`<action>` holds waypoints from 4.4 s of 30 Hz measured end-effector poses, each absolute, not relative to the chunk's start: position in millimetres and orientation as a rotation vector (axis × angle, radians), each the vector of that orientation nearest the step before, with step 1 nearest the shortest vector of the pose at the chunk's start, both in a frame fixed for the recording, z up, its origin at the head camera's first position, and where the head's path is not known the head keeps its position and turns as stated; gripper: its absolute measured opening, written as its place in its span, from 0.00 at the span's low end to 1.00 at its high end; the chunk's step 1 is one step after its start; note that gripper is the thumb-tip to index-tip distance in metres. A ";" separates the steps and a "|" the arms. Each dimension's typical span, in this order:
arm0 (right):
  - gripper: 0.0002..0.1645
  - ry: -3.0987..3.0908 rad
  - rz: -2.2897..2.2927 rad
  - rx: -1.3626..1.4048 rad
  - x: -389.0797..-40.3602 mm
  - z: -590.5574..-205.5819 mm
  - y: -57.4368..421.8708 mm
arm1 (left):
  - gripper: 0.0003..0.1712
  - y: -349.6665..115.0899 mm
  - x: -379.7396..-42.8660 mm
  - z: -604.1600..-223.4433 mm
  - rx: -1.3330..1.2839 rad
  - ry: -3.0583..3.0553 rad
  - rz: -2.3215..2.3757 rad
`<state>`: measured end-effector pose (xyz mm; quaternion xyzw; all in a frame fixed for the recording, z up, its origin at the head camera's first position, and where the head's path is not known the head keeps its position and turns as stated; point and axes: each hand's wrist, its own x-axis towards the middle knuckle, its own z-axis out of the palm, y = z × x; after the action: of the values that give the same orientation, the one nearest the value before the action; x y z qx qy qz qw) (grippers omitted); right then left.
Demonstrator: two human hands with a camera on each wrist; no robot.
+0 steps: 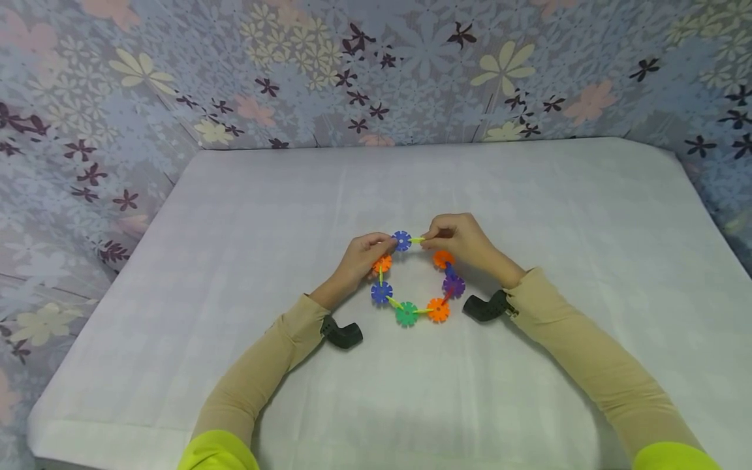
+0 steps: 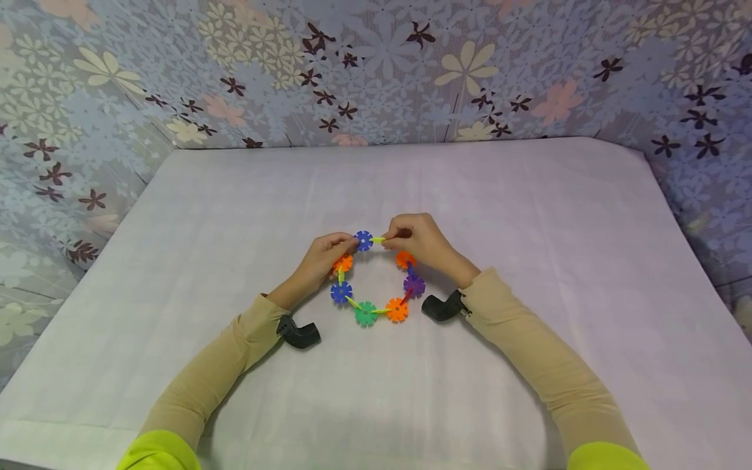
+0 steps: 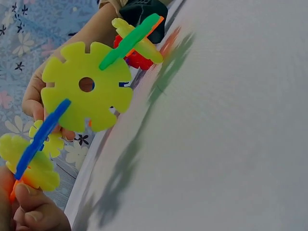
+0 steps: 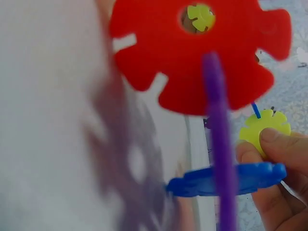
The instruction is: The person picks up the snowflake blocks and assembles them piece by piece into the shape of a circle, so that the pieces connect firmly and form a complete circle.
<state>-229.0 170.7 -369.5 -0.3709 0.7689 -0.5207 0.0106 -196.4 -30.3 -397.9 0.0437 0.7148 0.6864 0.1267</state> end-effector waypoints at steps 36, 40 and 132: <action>0.14 1.870 -1.012 -0.542 -244.1 -348.8 218.9 | 0.17 -28.5 -193.0 -391.1 0.071 1.985 2.117; 0.10 1.644 -1.190 -0.475 -248.4 -360.4 221.0 | 0.15 -28.0 -188.6 -384.2 0.054 1.965 2.121; 0.05 1.442 -2.175 -0.078 -247.9 -381.4 209.5 | 0.23 -44.5 -201.8 -388.3 0.031 1.345 2.381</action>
<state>-247.9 209.5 -381.4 -0.0286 0.5328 -0.8040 0.2623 -201.8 -44.5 -388.3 0.0112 0.4816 0.8527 0.2023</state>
